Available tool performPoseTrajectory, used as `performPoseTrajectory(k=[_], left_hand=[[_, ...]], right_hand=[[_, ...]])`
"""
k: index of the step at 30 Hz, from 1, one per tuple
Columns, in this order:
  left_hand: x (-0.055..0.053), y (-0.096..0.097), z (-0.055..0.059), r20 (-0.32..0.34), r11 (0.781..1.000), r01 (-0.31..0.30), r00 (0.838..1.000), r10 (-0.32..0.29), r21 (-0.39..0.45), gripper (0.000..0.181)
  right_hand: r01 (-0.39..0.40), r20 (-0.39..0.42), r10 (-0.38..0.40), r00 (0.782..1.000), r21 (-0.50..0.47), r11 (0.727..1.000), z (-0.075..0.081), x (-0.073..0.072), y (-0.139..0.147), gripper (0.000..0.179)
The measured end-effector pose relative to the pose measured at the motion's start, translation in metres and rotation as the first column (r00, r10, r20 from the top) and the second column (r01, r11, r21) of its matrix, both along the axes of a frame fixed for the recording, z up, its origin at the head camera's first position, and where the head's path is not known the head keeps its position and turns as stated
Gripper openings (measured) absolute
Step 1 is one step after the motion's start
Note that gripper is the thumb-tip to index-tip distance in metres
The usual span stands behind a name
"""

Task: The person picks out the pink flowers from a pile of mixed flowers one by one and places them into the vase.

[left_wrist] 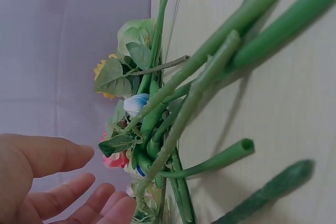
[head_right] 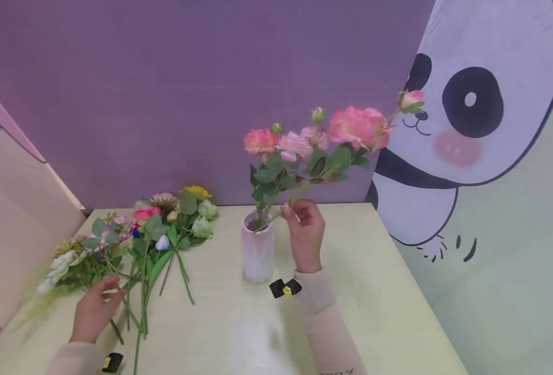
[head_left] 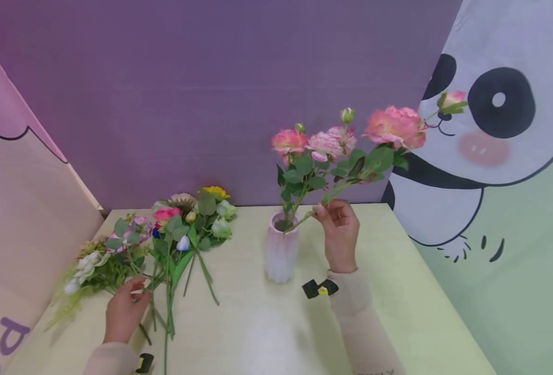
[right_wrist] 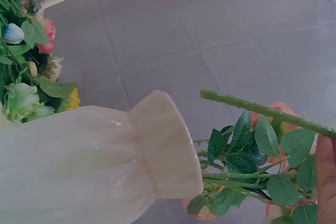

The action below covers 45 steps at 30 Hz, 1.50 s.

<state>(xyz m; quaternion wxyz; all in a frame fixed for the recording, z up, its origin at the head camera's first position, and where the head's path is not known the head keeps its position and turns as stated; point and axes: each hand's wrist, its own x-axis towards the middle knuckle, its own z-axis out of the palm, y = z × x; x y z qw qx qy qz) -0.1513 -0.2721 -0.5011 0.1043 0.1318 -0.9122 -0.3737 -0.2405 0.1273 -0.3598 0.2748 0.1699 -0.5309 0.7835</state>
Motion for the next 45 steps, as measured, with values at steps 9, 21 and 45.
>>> performPoseTrajectory(k=[9, 21, 45], left_hand=[[-0.003, -0.001, 0.001, 0.078, 0.999, 0.044, 0.996, -0.045, 0.007, 0.045], [-0.004, -0.001, 0.001, 0.187, 0.998, 0.061, 0.980, -0.067, 0.034, 0.051], [-0.006, -0.008, -0.010, 0.167, 0.993, -0.050, 0.985, 0.032, 0.106, 0.049]], right_hand=[[-0.001, -0.037, 0.002, 0.999, 0.034, 0.999, 0.000, -0.004, 0.000, 0.016], [0.003, 0.019, -0.004, 1.000, 0.063, 0.998, -0.014, -0.009, 0.001, 0.011], [0.094, 0.057, -0.110, 0.992, 0.235, 0.967, -0.037, -0.021, -0.011, 0.015]])
